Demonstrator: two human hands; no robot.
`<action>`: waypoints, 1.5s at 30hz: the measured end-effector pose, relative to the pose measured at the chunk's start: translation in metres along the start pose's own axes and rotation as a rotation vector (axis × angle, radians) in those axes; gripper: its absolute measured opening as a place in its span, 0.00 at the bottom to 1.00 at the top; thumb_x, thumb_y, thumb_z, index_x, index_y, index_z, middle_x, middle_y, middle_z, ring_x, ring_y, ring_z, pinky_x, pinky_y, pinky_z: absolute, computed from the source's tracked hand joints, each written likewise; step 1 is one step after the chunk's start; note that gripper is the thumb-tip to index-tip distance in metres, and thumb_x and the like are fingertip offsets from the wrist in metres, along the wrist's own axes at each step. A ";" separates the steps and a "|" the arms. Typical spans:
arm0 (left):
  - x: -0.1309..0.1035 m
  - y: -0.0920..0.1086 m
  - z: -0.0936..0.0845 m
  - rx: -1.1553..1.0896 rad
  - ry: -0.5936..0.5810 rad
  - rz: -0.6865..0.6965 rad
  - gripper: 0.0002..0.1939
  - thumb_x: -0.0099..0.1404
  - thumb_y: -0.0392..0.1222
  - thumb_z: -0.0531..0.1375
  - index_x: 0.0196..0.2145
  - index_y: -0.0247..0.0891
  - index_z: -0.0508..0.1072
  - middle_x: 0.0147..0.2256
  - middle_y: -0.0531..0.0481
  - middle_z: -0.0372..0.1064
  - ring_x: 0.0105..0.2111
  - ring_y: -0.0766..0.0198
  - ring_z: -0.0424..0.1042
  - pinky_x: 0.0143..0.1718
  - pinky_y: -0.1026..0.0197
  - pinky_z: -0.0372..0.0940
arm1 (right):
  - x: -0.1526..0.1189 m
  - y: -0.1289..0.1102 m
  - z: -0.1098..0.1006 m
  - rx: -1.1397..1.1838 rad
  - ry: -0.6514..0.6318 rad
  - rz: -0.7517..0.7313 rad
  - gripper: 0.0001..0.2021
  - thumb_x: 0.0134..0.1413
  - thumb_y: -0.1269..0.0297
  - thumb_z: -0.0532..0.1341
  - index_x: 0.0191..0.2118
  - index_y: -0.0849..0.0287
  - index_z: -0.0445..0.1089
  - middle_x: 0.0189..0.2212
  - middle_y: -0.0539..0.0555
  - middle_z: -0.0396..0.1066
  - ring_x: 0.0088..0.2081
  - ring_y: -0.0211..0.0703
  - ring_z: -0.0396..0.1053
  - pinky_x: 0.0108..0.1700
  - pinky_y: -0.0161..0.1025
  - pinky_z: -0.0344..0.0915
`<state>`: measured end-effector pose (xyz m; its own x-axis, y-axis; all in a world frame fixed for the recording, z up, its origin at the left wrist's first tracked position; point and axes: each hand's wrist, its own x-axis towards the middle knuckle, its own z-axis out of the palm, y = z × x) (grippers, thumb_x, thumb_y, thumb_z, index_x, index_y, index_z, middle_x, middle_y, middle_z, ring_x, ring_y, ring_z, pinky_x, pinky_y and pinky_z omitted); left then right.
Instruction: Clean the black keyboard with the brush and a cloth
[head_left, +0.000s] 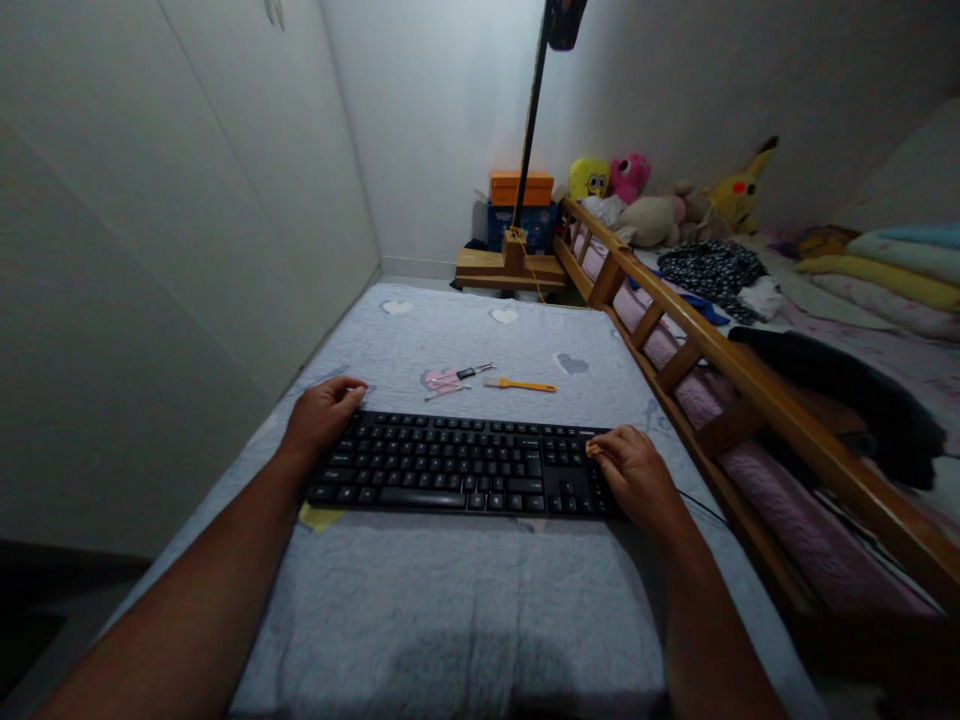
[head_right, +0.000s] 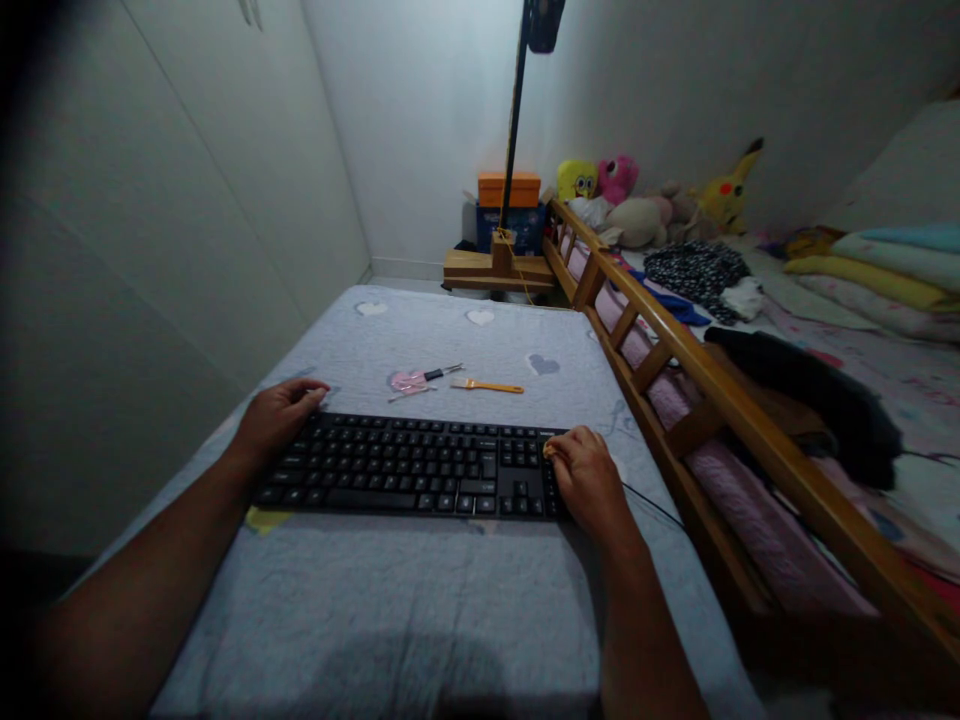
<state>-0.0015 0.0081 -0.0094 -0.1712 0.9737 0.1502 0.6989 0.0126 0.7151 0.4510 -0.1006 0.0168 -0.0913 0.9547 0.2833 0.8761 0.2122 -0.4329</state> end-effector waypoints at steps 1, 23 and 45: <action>0.000 0.000 0.000 0.002 -0.003 0.002 0.22 0.58 0.56 0.56 0.38 0.37 0.78 0.31 0.48 0.75 0.31 0.57 0.71 0.34 0.59 0.61 | -0.002 -0.001 -0.002 0.010 -0.011 -0.003 0.10 0.60 0.68 0.56 0.38 0.57 0.76 0.35 0.57 0.70 0.41 0.51 0.68 0.47 0.47 0.65; 0.002 0.000 0.001 0.036 -0.022 -0.010 0.23 0.56 0.56 0.56 0.39 0.37 0.79 0.29 0.49 0.74 0.30 0.58 0.70 0.32 0.60 0.60 | -0.005 0.000 -0.001 0.042 0.010 -0.010 0.10 0.60 0.69 0.56 0.38 0.57 0.77 0.34 0.57 0.70 0.41 0.51 0.68 0.46 0.47 0.65; 0.000 -0.001 0.003 0.022 0.000 -0.004 0.23 0.55 0.55 0.56 0.38 0.36 0.79 0.28 0.49 0.74 0.29 0.58 0.70 0.31 0.60 0.61 | -0.038 -0.009 -0.029 0.121 -0.215 -0.031 0.10 0.59 0.69 0.57 0.34 0.56 0.78 0.33 0.55 0.71 0.38 0.47 0.69 0.42 0.43 0.65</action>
<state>0.0000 0.0089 -0.0122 -0.1742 0.9737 0.1471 0.7132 0.0217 0.7006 0.4604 -0.1454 0.0350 -0.2271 0.9671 0.1148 0.8093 0.2530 -0.5301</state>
